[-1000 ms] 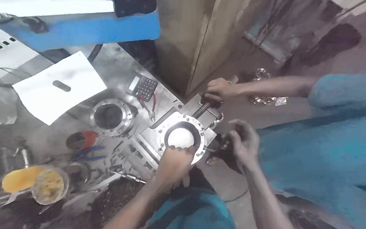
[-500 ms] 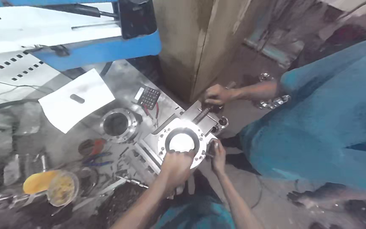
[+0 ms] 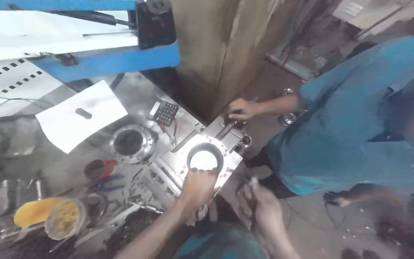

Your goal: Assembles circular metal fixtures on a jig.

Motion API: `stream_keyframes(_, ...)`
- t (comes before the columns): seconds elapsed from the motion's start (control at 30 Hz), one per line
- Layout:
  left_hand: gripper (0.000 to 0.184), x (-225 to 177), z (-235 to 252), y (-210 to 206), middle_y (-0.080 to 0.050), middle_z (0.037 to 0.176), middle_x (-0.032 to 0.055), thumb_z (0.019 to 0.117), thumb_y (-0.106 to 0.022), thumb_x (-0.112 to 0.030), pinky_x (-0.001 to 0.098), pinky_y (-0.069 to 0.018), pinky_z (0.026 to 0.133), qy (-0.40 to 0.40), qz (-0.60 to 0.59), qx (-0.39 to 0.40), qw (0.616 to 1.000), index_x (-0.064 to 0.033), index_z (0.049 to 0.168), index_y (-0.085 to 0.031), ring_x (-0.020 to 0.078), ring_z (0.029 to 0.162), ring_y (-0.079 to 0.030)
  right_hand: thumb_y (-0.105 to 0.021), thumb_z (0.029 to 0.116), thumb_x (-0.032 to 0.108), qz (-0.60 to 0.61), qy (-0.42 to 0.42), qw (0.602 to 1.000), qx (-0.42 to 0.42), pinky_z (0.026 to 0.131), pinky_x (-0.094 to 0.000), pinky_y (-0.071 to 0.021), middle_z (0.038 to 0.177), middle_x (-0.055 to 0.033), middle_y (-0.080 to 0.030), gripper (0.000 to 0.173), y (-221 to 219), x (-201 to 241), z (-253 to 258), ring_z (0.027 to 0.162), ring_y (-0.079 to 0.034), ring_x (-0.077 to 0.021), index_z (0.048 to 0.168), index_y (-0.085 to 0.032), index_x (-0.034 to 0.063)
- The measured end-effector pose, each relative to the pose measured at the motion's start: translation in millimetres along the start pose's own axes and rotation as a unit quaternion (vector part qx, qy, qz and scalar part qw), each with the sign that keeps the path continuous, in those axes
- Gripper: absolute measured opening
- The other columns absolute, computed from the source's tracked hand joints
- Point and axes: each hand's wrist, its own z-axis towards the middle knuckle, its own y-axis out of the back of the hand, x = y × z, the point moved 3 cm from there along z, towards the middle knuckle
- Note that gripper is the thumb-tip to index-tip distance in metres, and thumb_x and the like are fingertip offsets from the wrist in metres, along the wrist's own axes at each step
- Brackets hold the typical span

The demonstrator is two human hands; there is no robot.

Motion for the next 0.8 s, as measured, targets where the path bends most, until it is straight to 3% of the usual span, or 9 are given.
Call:
stream_keyframes(0.07,0.042,0,0,1,-0.071,0.085,0.0146,0.094,-0.064,-0.045,0.0536,-0.0541,0.074,0.002,0.001,0.003,1.0,-0.006,0.11,-0.065,0.0348,0.081,-0.072,-0.027,0.1116,0.031,-0.011,0.072,0.996,0.059,0.042,-0.022,-0.0467,0.056,0.0044,-0.054,0.051,15,13,26,0.044,-0.051,-0.0055,0.075,-0.057,0.0122)
stream_keyframes(0.17,0.044,1,3,7,-0.072,0.089,0.0158,0.096,-0.062,-0.046,0.0547,-0.0535,0.078,0.012,-0.008,0.025,1.0,-0.0061,0.114,-0.064,0.0357,0.086,-0.072,-0.054,0.1058,0.034,-0.128,0.21,0.963,0.115,0.065,-0.0284,-0.0582,0.076,0.0038,-0.064,0.028,46,2,53,0.067,-0.064,-0.009,0.09,-0.062,0.0131)
stream_keyframes(0.23,0.043,0,1,1,-0.072,0.087,0.0155,0.0946,-0.064,-0.046,0.0545,-0.0537,0.075,0.004,-0.012,0.009,1.0,-0.0062,0.111,-0.065,0.0356,0.083,-0.072,-0.063,0.1019,0.033,-0.236,0.313,0.917,0.074,0.064,-0.0298,-0.062,0.084,0.0008,-0.068,0.026,52,-5,54,0.07,-0.068,-0.01,0.103,-0.057,0.0072)
stream_keyframes(0.33,0.041,4,1,-3,-0.072,0.085,0.0146,0.0935,-0.066,-0.044,0.054,-0.0543,0.073,-0.008,-0.014,-0.019,1.0,-0.0071,0.11,-0.066,0.0351,0.081,-0.072,-0.058,0.1045,0.036,-0.393,0.464,0.794,-0.017,0.06,-0.0227,-0.0568,0.083,-0.0029,-0.07,0.037,43,8,65,0.066,-0.064,-0.004,0.109,-0.065,-0.0002)
stream_keyframes(0.4,0.041,5,2,-3,-0.072,0.087,0.0149,0.0948,-0.065,-0.044,0.0539,-0.0545,0.074,-0.012,-0.013,-0.013,1.0,-0.0066,0.113,-0.065,0.0355,0.083,-0.072,-0.055,0.1036,0.028,-0.454,0.469,0.757,-0.04,0.059,-0.0266,-0.0556,0.079,-0.0065,-0.069,0.031,38,24,79,0.063,-0.063,-0.0083,0.106,-0.07,0.0003)
stream_keyframes(0.53,0.042,4,4,-4,-0.071,0.086,0.0136,0.0969,-0.062,-0.046,0.0521,-0.0546,0.073,-0.012,0.002,0.0,1.0,-0.0075,0.112,-0.064,0.034,0.081,-0.072,-0.048,0.1075,0.017,-0.259,0.136,0.956,0.024,0.041,-0.0218,-0.0424,0.061,0.0002,-0.049,0.019,50,21,140,0.042,-0.044,-0.0062,0.11,-0.063,0.0057)
stream_keyframes(0.6,0.042,5,5,-4,-0.071,0.086,0.0131,0.097,-0.061,-0.048,0.0507,-0.0541,0.072,-0.004,0.006,0.011,1.0,-0.008,0.112,-0.063,0.0331,0.081,-0.072,-0.047,0.1079,0.017,-0.176,0.023,0.984,0.025,0.039,-0.021,-0.039,0.06,0.0022,-0.045,0.017,55,-8,160,0.04,-0.039,-0.0051,0.114,-0.06,0.0089)
stream_keyframes(0.67,0.043,2,3,-4,-0.071,0.086,0.0134,0.0968,-0.061,-0.047,0.0513,-0.054,0.073,0.002,0.006,0.012,1.0,-0.0078,0.112,-0.064,0.0335,0.082,-0.072,-0.045,0.1087,0.016,-0.133,-0.04,0.99,-0.025,0.039,-0.0211,-0.0365,0.059,0.0028,-0.044,0.018,54,-44,157,0.041,-0.039,-0.0055,0.102,-0.059,0.0066)
stream_keyframes(0.8,0.039,2,1,-5,-0.071,0.08,0.0112,0.0921,-0.068,-0.046,0.0506,-0.0542,0.071,0.003,0.015,-0.029,0.999,-0.0105,0.108,-0.068,0.0321,0.076,-0.072,-0.037,0.109,0.019,-0.062,0.009,0.995,-0.074,0.038,-0.0221,-0.0396,0.057,0.0025,-0.048,0.03,52,-82,143,0.041,-0.043,-0.0064,0.087,-0.055,0.0081)
